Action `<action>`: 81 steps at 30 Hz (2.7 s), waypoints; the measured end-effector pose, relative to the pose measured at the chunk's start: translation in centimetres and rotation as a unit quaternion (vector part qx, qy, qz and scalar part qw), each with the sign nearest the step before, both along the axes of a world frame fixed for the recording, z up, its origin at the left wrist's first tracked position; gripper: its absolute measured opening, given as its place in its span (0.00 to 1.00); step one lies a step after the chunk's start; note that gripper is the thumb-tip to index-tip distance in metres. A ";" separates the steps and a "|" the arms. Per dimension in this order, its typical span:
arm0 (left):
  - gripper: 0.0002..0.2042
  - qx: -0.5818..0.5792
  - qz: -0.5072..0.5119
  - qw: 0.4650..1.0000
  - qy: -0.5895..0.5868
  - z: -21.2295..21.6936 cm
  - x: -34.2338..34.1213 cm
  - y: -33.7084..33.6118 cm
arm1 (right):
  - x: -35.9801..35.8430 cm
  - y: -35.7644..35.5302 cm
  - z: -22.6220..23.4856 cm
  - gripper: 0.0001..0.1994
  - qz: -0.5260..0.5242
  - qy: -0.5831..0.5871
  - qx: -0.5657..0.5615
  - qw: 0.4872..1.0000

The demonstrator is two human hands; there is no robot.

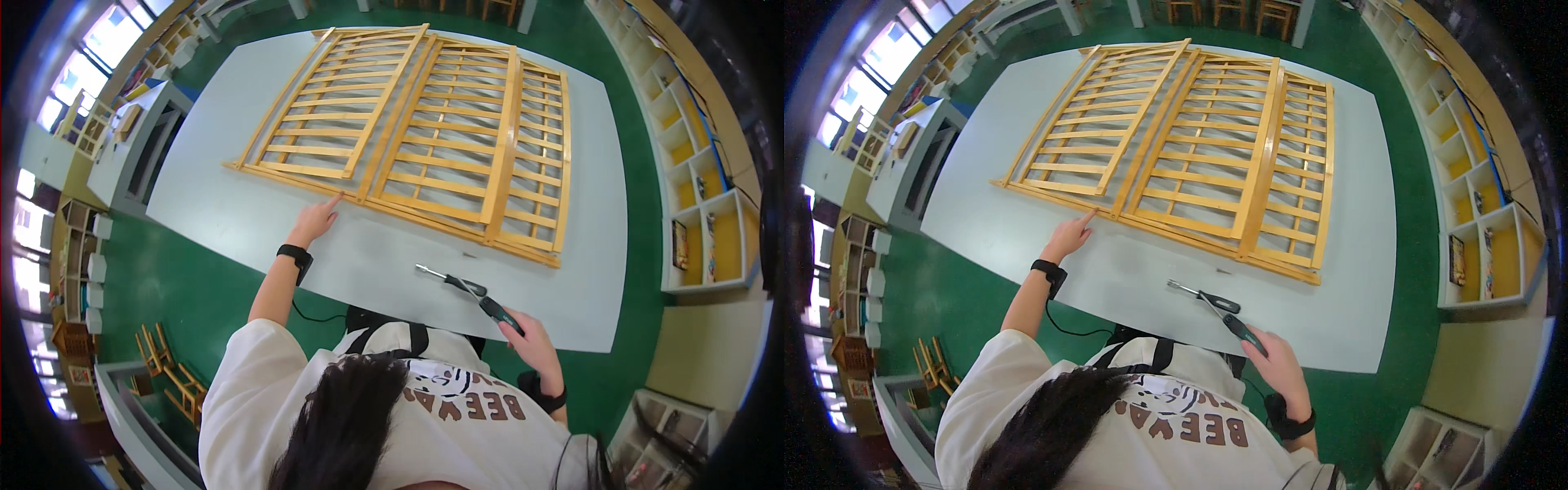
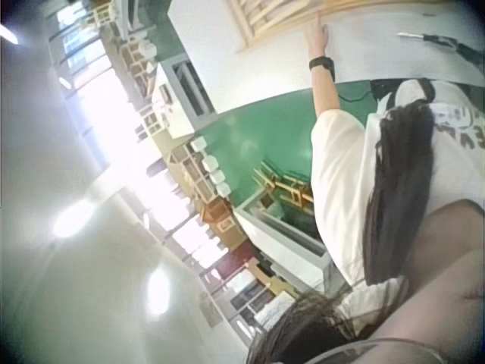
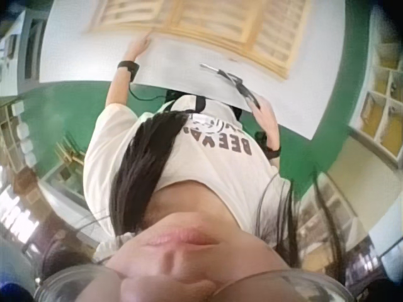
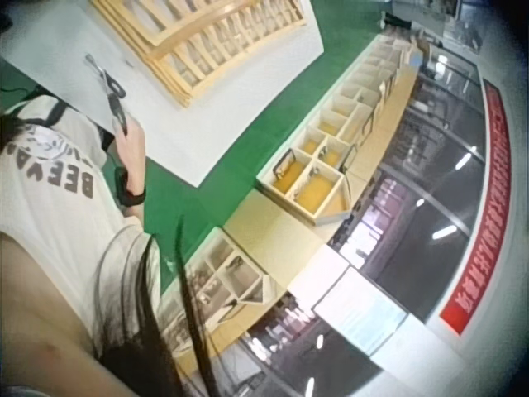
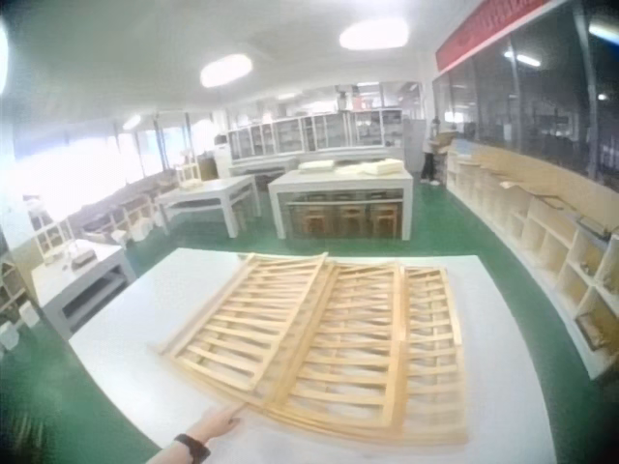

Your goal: Assembling a wooden slatted structure using a screwdriver.

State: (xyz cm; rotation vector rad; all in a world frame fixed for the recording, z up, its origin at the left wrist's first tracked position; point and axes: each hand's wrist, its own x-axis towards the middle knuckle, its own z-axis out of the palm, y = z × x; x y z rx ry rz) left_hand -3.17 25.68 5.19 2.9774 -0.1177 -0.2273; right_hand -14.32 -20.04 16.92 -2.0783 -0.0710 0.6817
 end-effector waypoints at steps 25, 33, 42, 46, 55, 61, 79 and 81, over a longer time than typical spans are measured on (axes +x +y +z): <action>0.05 -0.086 -0.155 0.975 -0.132 -3.6 4.5 5.1 | 2.8 20.8 6.3 0.16 0.028 -0.194 -0.228 0.954; 0.04 -0.091 -0.157 0.978 -0.099 -3.5 3.9 4.5 | 5.6 21.2 6.1 0.16 0.055 -0.223 -0.232 0.945; 0.13 -0.147 -0.170 0.969 -0.104 -3.0 3.0 5.2 | 8.0 20.5 6.7 0.16 0.163 -0.298 -0.324 0.883; 0.13 -0.156 -0.156 0.970 -0.099 -3.1 3.4 4.6 | 10.4 22.7 7.7 0.15 0.222 -0.333 -0.389 0.830; 0.11 -0.211 -0.157 0.958 -0.118 -3.1 4.1 3.9 | 15.2 26.8 1.4 0.15 0.355 -0.499 -0.405 0.679; 0.12 -0.219 -0.172 0.953 -0.117 -3.7 4.4 4.7 | 16.4 28.4 0.6 0.13 0.425 -0.519 -0.385 0.634; 0.16 -0.297 -0.153 0.940 -0.074 -3.4 5.3 5.0 | 17.0 30.3 -0.2 0.04 0.471 -0.640 -0.385 0.469; 0.16 -0.304 -0.151 0.938 -0.073 -3.3 5.2 5.0 | 17.2 30.5 -0.1 0.04 0.486 -0.640 -0.381 0.457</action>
